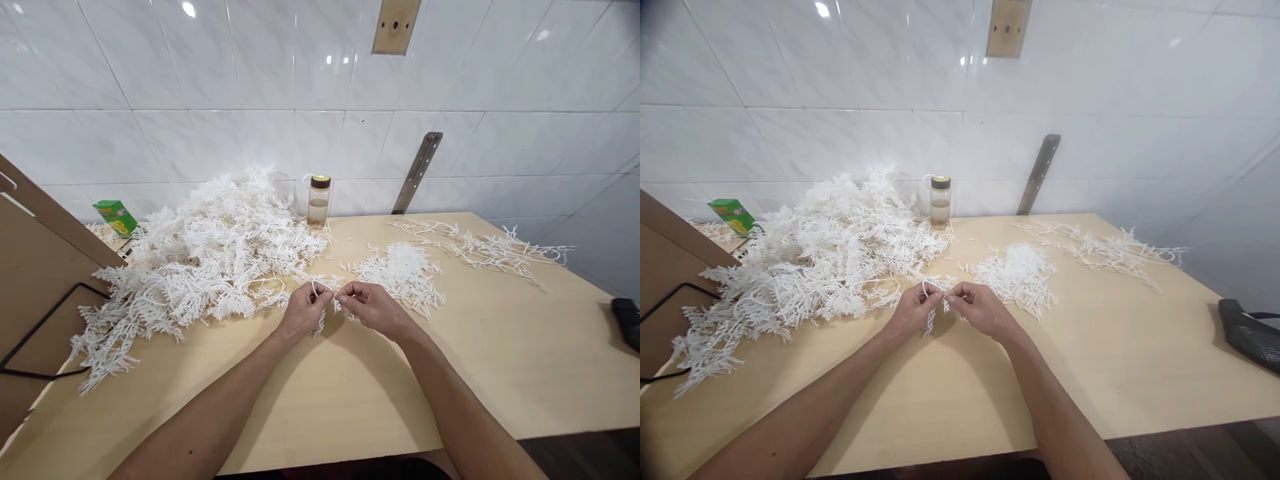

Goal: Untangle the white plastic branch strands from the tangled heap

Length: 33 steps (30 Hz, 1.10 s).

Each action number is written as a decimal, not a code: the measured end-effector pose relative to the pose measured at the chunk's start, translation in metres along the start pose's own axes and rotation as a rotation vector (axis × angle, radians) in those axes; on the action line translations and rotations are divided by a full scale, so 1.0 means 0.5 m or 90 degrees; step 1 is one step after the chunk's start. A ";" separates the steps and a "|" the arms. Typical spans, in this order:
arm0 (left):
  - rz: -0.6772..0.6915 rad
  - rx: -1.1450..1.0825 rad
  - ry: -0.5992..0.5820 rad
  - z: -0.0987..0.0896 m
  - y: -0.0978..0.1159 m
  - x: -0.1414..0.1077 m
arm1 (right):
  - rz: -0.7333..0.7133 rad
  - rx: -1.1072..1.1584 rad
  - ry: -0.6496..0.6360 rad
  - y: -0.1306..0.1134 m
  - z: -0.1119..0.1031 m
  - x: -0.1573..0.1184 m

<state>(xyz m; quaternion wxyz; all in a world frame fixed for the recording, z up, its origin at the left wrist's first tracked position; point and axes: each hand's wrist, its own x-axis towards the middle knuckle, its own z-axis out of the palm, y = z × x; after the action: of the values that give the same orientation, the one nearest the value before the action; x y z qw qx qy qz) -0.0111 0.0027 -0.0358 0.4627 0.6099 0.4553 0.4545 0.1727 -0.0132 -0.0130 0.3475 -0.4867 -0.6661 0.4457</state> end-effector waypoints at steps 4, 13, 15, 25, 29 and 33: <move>0.006 0.007 0.007 0.001 0.002 -0.001 | 0.079 0.096 -0.051 0.002 0.000 0.000; -0.007 0.014 0.005 0.001 0.002 -0.003 | 0.045 0.024 -0.048 0.001 0.001 0.001; -0.014 0.012 0.009 0.000 0.003 -0.001 | 0.020 -0.014 -0.017 0.003 0.002 0.002; -0.066 -0.018 -0.070 -0.006 0.015 0.000 | -0.033 -0.101 0.071 -0.007 0.012 0.000; -0.126 -0.052 -0.145 -0.011 0.024 0.001 | -0.044 -0.116 0.085 -0.006 0.015 0.000; -0.141 -0.109 -0.115 -0.015 0.026 0.003 | -0.057 -0.193 0.088 -0.008 0.017 -0.001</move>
<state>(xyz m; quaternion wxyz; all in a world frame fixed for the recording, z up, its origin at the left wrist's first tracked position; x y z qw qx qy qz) -0.0163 0.0029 -0.0216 0.5993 0.5527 0.4358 0.3815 0.1640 -0.0162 -0.0121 0.3348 -0.5330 -0.7211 0.2897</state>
